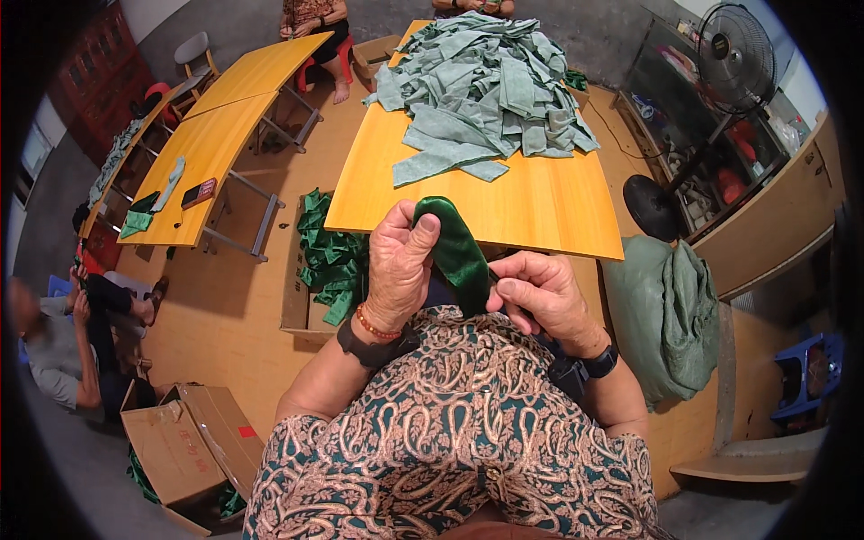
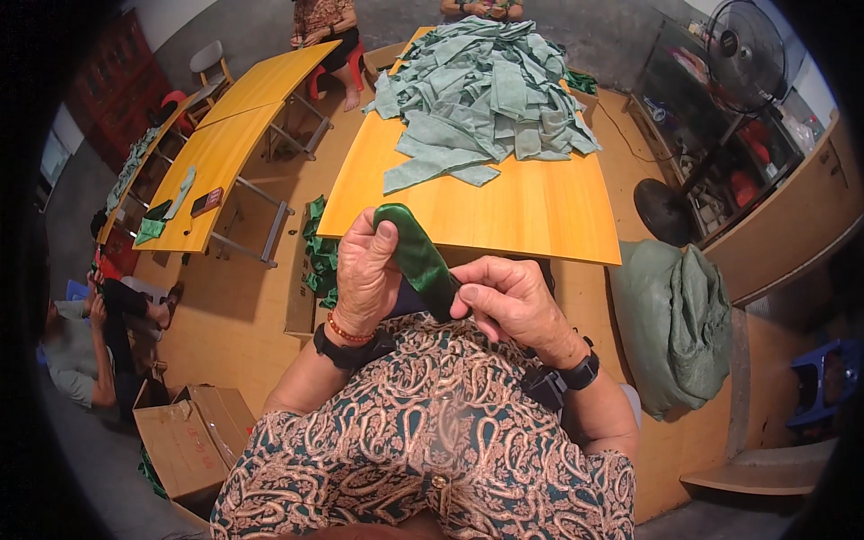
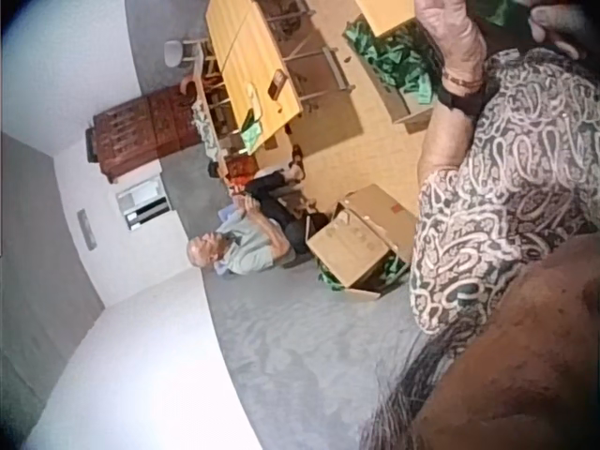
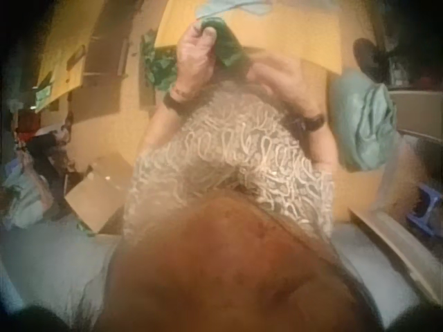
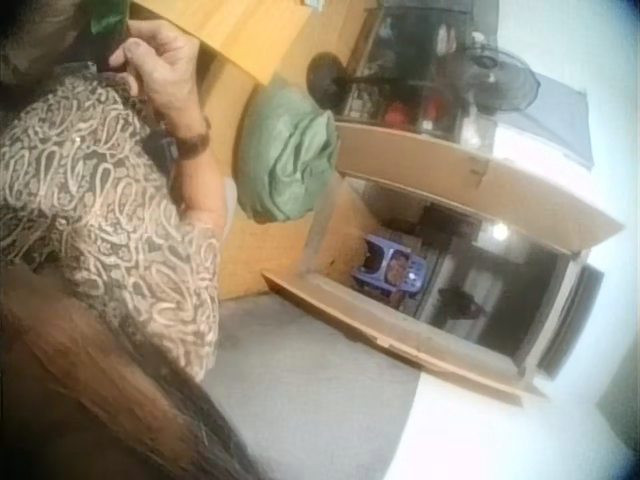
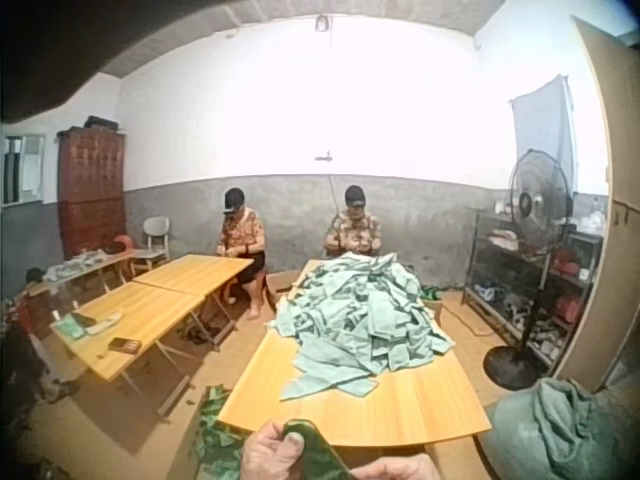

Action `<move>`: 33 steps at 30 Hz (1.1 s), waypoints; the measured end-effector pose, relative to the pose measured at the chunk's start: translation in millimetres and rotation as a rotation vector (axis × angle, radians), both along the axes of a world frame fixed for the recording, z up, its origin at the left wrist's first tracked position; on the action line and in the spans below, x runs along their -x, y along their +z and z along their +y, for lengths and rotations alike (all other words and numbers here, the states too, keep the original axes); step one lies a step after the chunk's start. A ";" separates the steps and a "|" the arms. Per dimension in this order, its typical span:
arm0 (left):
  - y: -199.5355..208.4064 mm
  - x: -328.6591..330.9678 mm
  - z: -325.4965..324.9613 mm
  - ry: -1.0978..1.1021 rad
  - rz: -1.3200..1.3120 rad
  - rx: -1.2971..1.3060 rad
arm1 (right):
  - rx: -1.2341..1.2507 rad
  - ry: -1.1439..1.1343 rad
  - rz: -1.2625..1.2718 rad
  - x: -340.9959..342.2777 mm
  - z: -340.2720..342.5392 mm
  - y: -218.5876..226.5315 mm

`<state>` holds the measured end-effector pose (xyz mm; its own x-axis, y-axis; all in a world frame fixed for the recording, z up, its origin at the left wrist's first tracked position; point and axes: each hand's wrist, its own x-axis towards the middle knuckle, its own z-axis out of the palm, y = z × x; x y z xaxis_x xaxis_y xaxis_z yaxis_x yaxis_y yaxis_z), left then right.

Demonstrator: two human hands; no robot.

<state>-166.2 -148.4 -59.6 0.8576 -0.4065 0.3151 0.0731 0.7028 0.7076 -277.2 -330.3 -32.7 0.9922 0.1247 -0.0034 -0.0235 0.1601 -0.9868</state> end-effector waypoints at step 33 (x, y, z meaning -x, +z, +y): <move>12.2 8.4 6.0 -0.023 0.042 0.074 | -0.438 0.213 0.082 -18.1 -3.6 -21.1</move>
